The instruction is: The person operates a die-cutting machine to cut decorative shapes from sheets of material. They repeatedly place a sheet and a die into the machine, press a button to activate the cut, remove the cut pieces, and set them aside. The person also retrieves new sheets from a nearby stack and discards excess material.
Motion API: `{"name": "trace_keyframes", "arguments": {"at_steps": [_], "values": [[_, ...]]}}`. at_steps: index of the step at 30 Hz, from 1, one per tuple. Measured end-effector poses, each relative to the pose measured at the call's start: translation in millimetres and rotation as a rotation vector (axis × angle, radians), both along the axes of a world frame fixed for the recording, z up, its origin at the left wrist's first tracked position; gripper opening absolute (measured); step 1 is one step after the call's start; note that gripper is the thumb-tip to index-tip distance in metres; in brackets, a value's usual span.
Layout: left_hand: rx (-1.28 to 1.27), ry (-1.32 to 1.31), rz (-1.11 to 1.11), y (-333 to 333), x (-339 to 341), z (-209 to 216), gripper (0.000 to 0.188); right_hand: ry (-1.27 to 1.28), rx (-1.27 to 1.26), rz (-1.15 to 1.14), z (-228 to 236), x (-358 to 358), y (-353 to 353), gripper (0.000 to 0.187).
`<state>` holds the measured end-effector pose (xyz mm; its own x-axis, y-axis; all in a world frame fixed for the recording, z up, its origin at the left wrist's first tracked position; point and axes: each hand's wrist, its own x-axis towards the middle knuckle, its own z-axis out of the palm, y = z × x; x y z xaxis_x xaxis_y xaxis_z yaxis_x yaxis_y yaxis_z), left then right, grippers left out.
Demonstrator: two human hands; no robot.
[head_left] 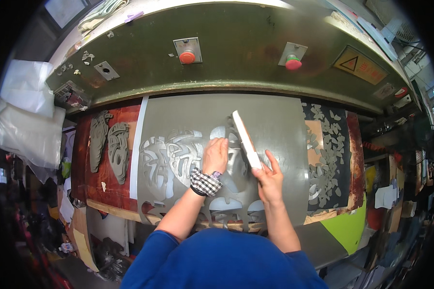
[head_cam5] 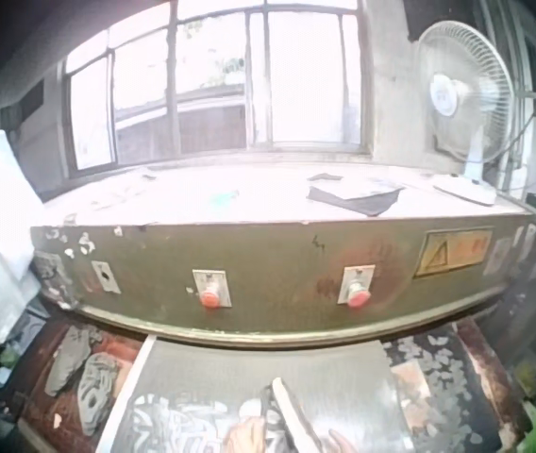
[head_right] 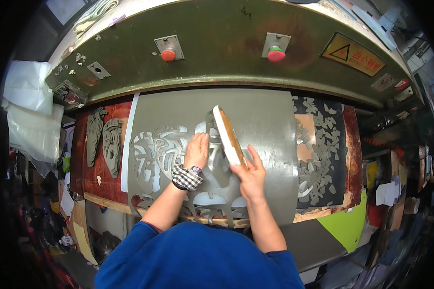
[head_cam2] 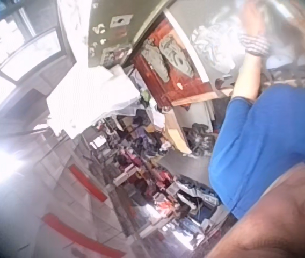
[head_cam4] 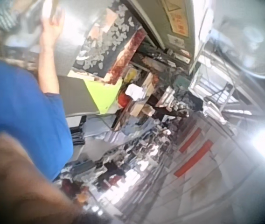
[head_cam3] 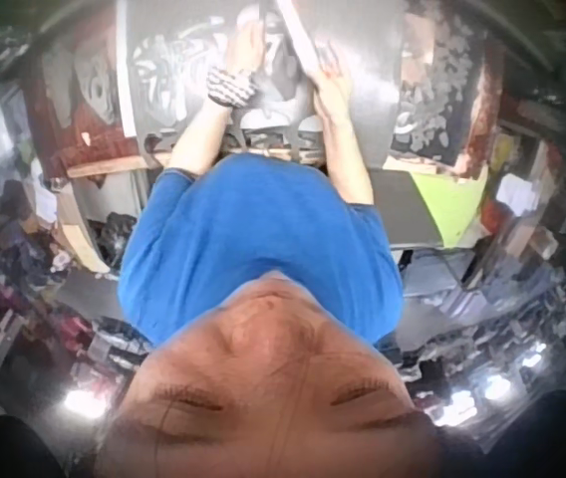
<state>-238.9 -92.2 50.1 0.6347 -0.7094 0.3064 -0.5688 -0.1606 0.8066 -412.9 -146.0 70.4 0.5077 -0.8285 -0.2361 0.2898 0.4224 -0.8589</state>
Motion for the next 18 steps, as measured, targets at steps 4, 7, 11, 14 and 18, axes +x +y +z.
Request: {"name": "trace_keyframes", "arguments": {"at_steps": [4,7,11,14,18], "values": [[0.4,-0.39,0.148,32,17,-12,0.025,-0.221,0.113,-0.122,-4,-21,-12,0.06],[0.263,-0.393,0.092,42,23,-20,0.024,-0.354,0.014,-0.271,1,-47,-19,0.056],[0.131,-0.142,-0.043,43,39,-17,0.028,0.155,-0.432,-0.463,13,-77,-21,0.058],[0.149,0.222,-0.024,45,53,-8,0.029,0.348,-0.486,-0.511,19,-83,-13,0.071],[-0.073,0.185,-0.044,59,67,1,0.012,0.441,-0.556,-0.351,6,-48,-8,0.084]]}}
